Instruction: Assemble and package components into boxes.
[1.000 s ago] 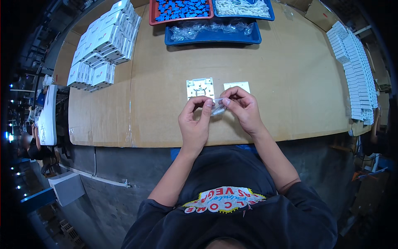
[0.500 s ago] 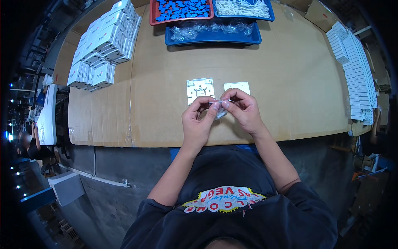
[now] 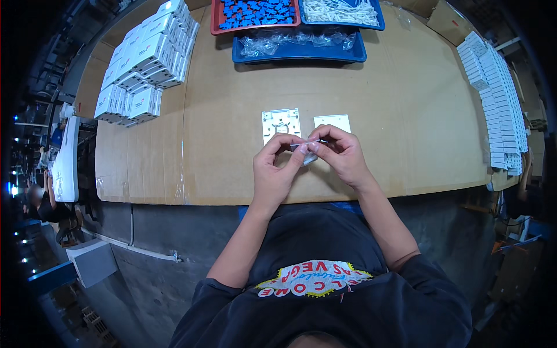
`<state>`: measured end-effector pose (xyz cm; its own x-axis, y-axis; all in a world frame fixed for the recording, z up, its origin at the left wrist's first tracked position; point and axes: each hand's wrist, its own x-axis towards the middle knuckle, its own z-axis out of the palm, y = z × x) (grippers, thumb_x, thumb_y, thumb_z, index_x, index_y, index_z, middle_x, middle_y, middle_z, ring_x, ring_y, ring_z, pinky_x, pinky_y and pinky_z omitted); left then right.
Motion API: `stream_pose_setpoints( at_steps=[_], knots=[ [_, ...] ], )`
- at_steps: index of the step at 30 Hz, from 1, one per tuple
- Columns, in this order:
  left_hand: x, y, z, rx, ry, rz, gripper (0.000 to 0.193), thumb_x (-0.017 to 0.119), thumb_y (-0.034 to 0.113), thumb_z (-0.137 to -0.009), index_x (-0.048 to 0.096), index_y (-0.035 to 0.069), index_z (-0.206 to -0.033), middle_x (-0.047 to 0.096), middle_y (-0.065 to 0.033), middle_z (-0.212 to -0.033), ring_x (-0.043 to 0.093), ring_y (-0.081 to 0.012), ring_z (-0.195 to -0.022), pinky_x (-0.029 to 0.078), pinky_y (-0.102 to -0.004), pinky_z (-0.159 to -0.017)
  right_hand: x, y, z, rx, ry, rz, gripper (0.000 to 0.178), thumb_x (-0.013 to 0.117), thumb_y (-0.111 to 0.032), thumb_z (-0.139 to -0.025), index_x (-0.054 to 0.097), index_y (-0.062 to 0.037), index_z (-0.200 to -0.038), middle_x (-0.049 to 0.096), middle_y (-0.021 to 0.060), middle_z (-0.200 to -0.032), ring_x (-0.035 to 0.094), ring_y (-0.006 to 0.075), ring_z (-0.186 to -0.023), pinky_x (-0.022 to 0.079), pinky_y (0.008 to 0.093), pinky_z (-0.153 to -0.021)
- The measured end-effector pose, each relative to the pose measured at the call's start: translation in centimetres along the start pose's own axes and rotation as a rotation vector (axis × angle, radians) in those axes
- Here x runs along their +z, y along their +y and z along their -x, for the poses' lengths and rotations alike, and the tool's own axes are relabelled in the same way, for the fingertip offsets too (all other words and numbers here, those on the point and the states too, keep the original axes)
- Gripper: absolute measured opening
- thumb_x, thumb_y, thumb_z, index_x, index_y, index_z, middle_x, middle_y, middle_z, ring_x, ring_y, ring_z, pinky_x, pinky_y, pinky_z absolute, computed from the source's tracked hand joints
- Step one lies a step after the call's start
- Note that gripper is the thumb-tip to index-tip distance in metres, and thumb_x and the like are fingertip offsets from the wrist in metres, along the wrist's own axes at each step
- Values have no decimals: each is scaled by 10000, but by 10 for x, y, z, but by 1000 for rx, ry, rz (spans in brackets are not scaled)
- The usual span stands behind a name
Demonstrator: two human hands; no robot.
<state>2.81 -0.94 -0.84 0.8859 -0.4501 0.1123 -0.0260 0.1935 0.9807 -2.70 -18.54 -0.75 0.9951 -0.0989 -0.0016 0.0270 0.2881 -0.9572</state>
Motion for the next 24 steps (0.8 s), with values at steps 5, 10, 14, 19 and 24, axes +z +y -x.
stream_pose_setpoints(
  at_steps=[5,10,14,19,24],
  knots=[
    [-3,-2,-1,20,-30,-69,87,714,48,-999,698,-16,-1056,707,-55,-1032,649,-116,-1009,509,-276,-923,-3,5,0,-41,-22,26,98,700,-65,-1015,675,-5,-1088,671,1,-1008,618,58,-913,508,233,-834],
    [-14,1,-10,-78,-61,0,96,749,75,-975,733,-14,-1010,721,-52,-1008,656,-128,-990,507,-284,-916,-8,4,-7,-69,-13,23,53,709,-27,-989,692,7,-1026,690,27,-987,637,91,-910,514,260,-854],
    [-17,4,-12,-50,-84,-106,99,753,79,-970,758,-16,-996,746,-76,-1052,672,-165,-1059,519,-317,-963,-14,-3,-8,-110,-24,130,34,716,-9,-971,724,24,-963,719,60,-951,656,112,-915,524,271,-849],
    [-17,11,-14,-72,-75,-64,116,765,75,-953,768,-31,-1000,746,-92,-1145,676,-190,-1104,517,-335,-1000,-15,-14,-8,-52,-17,205,54,716,-16,-973,750,25,-979,741,63,-953,669,121,-918,531,280,-844],
    [-22,4,-13,-32,-161,-154,185,685,140,-1034,745,-10,-1125,736,-134,-1192,681,-178,-1126,538,-330,-980,-17,-20,-6,-74,-25,336,75,720,-24,-963,766,8,-1013,748,61,-970,671,127,-925,532,289,-846]
  ],
)
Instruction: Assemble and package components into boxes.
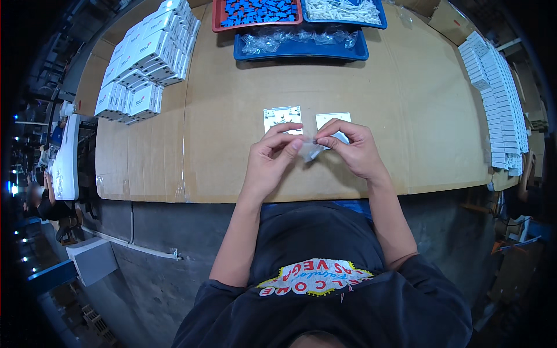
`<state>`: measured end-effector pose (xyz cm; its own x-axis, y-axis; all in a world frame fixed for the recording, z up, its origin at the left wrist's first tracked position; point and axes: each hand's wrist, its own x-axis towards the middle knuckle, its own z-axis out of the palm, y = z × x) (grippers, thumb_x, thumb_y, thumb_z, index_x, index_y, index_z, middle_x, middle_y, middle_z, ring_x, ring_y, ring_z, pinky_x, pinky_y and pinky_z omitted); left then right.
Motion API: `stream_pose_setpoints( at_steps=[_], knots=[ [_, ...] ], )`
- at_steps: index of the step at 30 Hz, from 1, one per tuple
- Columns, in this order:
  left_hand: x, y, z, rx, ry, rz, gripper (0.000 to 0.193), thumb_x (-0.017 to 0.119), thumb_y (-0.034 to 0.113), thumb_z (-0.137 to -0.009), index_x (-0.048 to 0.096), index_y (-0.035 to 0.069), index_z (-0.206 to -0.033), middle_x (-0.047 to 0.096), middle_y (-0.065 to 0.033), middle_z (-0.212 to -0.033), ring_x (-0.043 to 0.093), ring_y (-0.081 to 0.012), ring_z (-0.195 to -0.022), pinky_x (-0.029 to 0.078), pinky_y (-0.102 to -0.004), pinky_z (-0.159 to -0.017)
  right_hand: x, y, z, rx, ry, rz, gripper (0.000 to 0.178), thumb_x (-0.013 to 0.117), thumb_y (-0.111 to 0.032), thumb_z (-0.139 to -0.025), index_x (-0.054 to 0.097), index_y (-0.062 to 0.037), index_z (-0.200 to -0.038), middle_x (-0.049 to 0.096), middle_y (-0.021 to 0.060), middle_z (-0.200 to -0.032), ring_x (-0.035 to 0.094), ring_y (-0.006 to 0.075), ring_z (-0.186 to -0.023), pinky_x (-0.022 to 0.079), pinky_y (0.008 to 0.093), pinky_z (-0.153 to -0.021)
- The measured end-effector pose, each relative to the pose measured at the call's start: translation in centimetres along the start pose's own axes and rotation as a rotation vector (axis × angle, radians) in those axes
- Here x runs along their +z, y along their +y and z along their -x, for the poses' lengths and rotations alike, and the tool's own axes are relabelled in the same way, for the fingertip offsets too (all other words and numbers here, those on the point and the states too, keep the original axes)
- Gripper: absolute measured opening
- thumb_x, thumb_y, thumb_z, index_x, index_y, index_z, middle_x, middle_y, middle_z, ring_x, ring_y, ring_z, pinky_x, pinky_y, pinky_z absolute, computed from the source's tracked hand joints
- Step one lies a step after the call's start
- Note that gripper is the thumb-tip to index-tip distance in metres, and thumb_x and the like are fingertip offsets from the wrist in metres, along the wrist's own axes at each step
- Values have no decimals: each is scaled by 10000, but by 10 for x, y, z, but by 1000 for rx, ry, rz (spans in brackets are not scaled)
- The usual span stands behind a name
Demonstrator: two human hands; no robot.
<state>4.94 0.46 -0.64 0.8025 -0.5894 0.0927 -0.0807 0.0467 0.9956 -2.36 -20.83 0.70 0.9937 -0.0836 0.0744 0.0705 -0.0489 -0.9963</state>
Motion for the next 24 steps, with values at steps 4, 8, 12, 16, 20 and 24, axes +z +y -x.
stream_pose_setpoints(
  at_steps=[4,8,12,16,20,24],
  knots=[
    [5,-3,1,-401,20,386,411,529,351,-1118,692,-4,-1248,745,-113,-1120,713,-168,-976,570,-309,-874,-2,3,0,-27,-18,-38,101,729,-19,-949,773,1,-1037,747,67,-1011,675,149,-970,535,302,-881],
    [8,-17,4,-551,-9,631,369,570,290,-1104,659,-21,-1282,743,-107,-1075,740,-163,-876,616,-288,-782,-3,5,0,-134,-29,-19,161,726,-2,-941,789,-27,-1087,730,83,-1159,675,182,-1067,532,330,-949],
    [10,-6,-1,-529,124,667,242,641,174,-1060,671,3,-1229,726,-99,-1041,735,-183,-930,648,-355,-834,-13,7,4,-137,-20,47,221,715,4,-947,778,-39,-1154,708,95,-1255,670,193,-1136,530,351,-983],
    [11,-15,1,-499,177,696,200,684,130,-1029,675,19,-1195,723,-97,-1052,734,-183,-943,653,-345,-850,-14,9,6,-4,10,-134,292,713,-10,-961,725,-23,-1253,706,93,-1258,662,181,-1156,533,344,-987],
    [13,-18,1,-484,198,716,151,696,61,-1007,671,18,-1150,720,-90,-1052,732,-177,-949,653,-329,-875,-5,10,5,89,27,-161,384,721,-9,-965,647,4,-1341,699,106,-1244,670,144,-1115,549,284,-928],
    [17,-16,2,-434,204,711,126,694,40,-1006,667,11,-1125,715,-85,-1064,729,-165,-963,648,-304,-878,2,12,2,159,35,-174,399,747,-2,-945,641,10,-1330,690,94,-1180,675,121,-1066,561,241,-885]
  ],
)
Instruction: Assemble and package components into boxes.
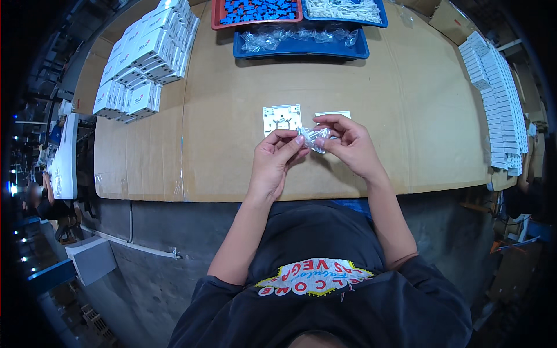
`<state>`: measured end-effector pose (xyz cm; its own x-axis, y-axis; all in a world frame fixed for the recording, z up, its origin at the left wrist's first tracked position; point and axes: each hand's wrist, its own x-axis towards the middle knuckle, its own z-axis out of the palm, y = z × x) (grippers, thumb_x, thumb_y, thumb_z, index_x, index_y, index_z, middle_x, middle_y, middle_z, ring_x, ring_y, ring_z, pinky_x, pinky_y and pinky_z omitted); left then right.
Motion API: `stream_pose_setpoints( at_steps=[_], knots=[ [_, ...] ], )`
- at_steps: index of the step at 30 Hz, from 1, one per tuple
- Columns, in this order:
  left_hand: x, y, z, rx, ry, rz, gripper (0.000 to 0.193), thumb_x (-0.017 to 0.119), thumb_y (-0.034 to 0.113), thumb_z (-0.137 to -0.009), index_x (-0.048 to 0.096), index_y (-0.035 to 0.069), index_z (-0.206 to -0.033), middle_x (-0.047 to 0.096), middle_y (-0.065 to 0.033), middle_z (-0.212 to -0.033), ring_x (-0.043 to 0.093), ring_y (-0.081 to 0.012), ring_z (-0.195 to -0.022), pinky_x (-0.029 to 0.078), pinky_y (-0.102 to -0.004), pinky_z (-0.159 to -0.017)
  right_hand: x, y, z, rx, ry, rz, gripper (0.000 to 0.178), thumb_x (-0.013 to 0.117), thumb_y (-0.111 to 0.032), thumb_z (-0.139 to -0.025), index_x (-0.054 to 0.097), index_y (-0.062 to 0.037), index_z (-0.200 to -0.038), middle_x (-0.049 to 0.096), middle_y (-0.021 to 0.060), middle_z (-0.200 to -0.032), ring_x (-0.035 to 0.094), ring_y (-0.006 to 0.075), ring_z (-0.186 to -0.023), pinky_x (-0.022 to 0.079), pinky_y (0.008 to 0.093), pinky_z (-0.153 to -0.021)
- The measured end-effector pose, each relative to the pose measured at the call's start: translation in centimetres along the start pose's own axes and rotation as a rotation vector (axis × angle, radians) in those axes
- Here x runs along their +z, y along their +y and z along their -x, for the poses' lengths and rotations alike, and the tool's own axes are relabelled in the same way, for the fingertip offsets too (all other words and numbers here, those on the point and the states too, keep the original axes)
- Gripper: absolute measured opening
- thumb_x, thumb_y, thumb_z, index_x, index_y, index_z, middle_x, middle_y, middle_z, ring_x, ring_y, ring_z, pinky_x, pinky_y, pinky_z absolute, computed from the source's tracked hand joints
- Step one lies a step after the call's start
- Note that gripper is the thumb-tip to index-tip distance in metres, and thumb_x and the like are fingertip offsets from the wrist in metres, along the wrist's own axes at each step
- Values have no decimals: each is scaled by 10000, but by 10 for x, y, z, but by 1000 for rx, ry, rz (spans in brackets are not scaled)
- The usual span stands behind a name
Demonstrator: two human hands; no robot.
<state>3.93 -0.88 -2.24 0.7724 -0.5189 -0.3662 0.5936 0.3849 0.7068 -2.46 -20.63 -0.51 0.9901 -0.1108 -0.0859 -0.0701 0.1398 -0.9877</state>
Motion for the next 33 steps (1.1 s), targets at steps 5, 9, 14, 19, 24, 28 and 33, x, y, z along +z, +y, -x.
stream_pose_setpoints(
  at_steps=[5,9,14,19,24,28,33],
  knots=[
    [-1,-2,0,8,-8,-33,155,693,45,-1009,660,1,-1153,713,-92,-1073,730,-166,-972,649,-290,-868,11,3,-1,-8,-10,-42,378,757,-4,-938,650,4,-1301,672,69,-1163,659,99,-1027,561,234,-871],
    [4,0,1,11,-16,-37,204,681,42,-1016,648,-28,-1205,711,-109,-1083,734,-184,-976,650,-300,-887,15,6,-2,-3,26,-83,321,752,-7,-941,669,3,-1251,684,54,-1125,656,82,-979,551,224,-841],
    [5,3,2,33,-30,-74,186,666,37,-1022,652,-36,-1193,712,-116,-1091,733,-188,-978,650,-305,-896,9,15,-2,52,25,-23,240,731,-22,-967,671,25,-1194,718,55,-1053,685,92,-958,583,246,-822],
    [-3,-1,-1,54,2,-111,139,660,46,-1025,661,-18,-1148,720,-102,-1053,729,-168,-964,647,-308,-867,11,8,-3,67,35,-94,181,704,-34,-994,683,19,-1166,715,44,-1028,669,79,-925,556,228,-805],
    [-3,-1,0,53,14,-75,133,683,61,-1016,666,-11,-1127,709,-89,-1058,721,-135,-927,624,-255,-808,12,10,-3,102,32,-174,215,704,-26,-996,655,38,-1195,701,50,-1024,673,90,-917,569,249,-808],
    [-5,-2,-1,31,9,-70,176,654,56,-1028,648,5,-1195,726,-89,-1056,723,-161,-962,617,-306,-848,14,11,-2,55,38,-167,201,702,-9,-989,654,36,-1179,697,47,-1003,668,87,-877,567,253,-780],
    [-3,-3,1,67,-50,-152,233,665,37,-1011,647,3,-1241,718,-69,-1058,695,-133,-964,593,-279,-871,13,13,-2,84,53,-74,162,715,0,-955,671,16,-1111,690,23,-957,635,68,-831,530,232,-726]
  ],
)
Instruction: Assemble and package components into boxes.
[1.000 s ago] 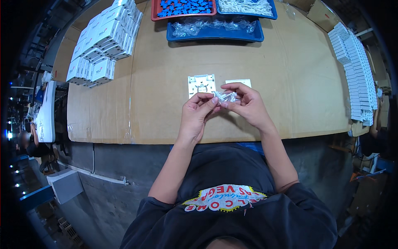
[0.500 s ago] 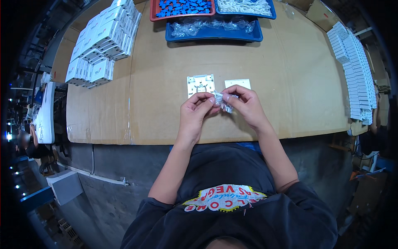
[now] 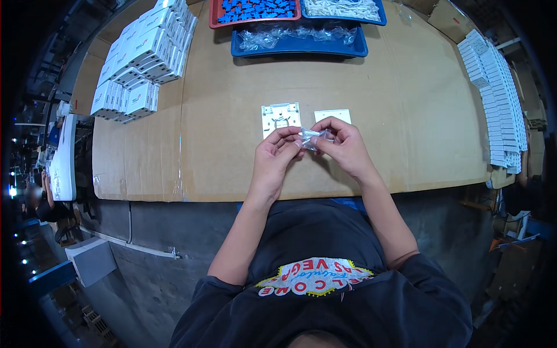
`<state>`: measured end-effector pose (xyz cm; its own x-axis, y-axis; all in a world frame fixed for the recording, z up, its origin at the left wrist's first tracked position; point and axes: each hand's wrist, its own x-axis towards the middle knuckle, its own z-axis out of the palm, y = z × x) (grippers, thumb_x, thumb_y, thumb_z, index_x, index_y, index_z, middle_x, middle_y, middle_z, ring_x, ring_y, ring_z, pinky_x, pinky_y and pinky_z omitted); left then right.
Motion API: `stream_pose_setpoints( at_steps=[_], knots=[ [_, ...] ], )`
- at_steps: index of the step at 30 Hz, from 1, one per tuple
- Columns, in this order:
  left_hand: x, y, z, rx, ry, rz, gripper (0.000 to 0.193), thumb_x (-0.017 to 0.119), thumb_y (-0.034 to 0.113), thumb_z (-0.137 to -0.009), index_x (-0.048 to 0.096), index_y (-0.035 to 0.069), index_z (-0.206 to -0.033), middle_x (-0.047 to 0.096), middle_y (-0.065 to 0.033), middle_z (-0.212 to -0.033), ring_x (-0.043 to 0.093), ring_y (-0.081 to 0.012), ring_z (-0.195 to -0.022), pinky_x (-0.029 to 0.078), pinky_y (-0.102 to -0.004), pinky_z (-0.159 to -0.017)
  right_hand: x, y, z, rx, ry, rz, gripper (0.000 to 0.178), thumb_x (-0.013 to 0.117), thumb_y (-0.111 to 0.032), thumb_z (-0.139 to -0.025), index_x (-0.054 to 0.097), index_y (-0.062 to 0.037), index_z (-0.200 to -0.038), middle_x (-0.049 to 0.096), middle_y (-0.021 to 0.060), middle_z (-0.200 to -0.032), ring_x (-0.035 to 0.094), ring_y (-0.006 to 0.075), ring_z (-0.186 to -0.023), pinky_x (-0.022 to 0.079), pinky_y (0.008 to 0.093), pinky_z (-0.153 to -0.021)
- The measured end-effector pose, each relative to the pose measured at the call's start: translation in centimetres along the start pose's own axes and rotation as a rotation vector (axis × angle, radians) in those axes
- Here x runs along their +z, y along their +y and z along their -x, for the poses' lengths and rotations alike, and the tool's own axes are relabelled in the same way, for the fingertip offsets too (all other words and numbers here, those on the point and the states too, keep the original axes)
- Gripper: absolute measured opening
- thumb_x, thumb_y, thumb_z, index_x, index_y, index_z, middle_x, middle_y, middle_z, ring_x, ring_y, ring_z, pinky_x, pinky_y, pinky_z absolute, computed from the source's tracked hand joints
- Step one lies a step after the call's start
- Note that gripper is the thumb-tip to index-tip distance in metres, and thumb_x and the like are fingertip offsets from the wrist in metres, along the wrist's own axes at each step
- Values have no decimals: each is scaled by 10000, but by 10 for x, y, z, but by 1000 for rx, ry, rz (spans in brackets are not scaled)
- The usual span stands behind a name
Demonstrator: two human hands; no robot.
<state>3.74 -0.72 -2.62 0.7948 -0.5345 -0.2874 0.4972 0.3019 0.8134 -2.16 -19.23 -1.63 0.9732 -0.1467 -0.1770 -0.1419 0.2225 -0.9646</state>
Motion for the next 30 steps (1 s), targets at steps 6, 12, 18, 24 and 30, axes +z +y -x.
stream_pose_setpoints(
  at_steps=[6,12,18,24,30],
  knots=[
    [-4,-2,0,64,11,-140,132,690,28,-997,677,3,-1126,704,-37,-1039,666,-85,-948,544,-234,-851,-1,5,0,-18,21,111,155,747,-7,-898,705,-10,-1047,671,-17,-891,564,33,-768,458,213,-662],
    [2,-4,2,172,38,-235,93,703,2,-983,663,6,-1068,687,-22,-1032,637,-60,-939,523,-221,-851,-7,8,-2,39,-46,73,150,717,11,-953,684,6,-1099,707,39,-935,661,81,-812,539,239,-707],
    [-7,-9,-2,133,5,-205,84,717,21,-983,673,2,-1052,687,-20,-1043,641,-67,-947,531,-227,-855,-3,-4,2,49,-46,57,156,721,2,-961,688,23,-1111,704,37,-926,653,73,-812,537,236,-708],
    [0,-7,-1,116,45,-124,105,741,65,-980,706,0,-1053,706,-32,-1047,662,-87,-922,558,-248,-844,-4,-4,3,14,4,-10,149,737,-10,-954,694,28,-1091,698,38,-950,650,73,-812,535,235,-708],
    [1,-6,-3,47,63,-55,241,719,23,-975,668,2,-1210,684,-35,-1068,663,-88,-901,562,-252,-841,-4,0,0,-74,39,98,149,753,-20,-948,693,35,-1073,700,45,-957,655,78,-834,542,242,-713]
  ],
)
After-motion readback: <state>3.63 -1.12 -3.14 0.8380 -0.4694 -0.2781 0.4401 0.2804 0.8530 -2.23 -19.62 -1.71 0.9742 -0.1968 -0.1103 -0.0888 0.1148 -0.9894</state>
